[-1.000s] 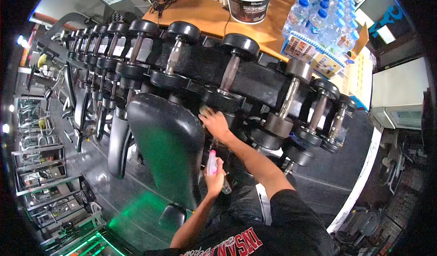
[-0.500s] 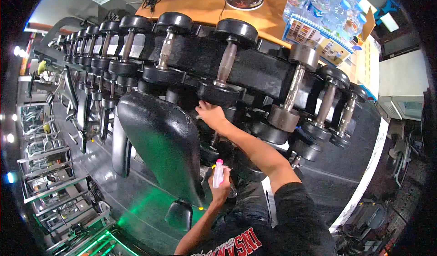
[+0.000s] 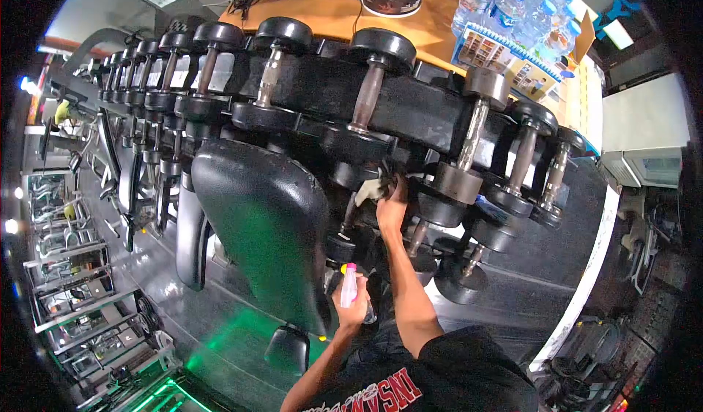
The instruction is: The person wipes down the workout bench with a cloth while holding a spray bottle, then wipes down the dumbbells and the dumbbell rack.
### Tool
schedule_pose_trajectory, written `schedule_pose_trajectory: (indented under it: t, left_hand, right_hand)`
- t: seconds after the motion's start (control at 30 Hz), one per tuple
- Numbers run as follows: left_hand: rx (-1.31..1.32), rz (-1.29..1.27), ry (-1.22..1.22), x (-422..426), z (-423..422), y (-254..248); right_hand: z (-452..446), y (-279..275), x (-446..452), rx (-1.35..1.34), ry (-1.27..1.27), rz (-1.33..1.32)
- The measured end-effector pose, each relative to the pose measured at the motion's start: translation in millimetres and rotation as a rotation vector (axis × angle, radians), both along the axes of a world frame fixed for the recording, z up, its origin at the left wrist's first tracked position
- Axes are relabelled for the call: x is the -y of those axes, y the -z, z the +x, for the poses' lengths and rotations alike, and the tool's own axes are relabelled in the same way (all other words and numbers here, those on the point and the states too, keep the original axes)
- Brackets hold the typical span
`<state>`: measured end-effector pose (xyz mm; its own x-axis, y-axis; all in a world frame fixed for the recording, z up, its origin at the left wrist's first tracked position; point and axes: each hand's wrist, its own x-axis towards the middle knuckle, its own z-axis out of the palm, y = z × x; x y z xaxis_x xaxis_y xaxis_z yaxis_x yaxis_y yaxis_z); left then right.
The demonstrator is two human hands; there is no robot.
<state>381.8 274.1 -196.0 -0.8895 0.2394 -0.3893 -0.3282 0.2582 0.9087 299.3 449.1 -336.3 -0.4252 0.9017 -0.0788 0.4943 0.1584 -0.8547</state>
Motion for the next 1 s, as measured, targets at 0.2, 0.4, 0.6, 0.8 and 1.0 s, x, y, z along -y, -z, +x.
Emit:
schedule_pose_trajectory:
  t: [0.2, 0.4, 0.6, 0.8, 1.0]
  left_hand:
    - [0.012, 0.014, 0.011, 8, 2, 1]
    - [-0.339, -0.172, 0.177, 20, -1, 8]
    - [-0.293, -0.214, 0.167, 9, -7, 3]
    - [0.036, -0.193, 0.168, 1, -8, -1]
    - [-0.284, -0.157, 0.148, 2, -7, 9]
  right_hand:
    - [-26, -12, -41, 0.049, -0.046, -0.021]
    - [-45, 52, -113, 0.771, -0.626, -0.033]
    - [-51, 55, -125, 0.744, -0.635, -0.012]
    - [-41, 54, -127, 0.749, -0.656, -0.025]
    - [-72, 53, -139, 0.736, -0.629, -0.010]
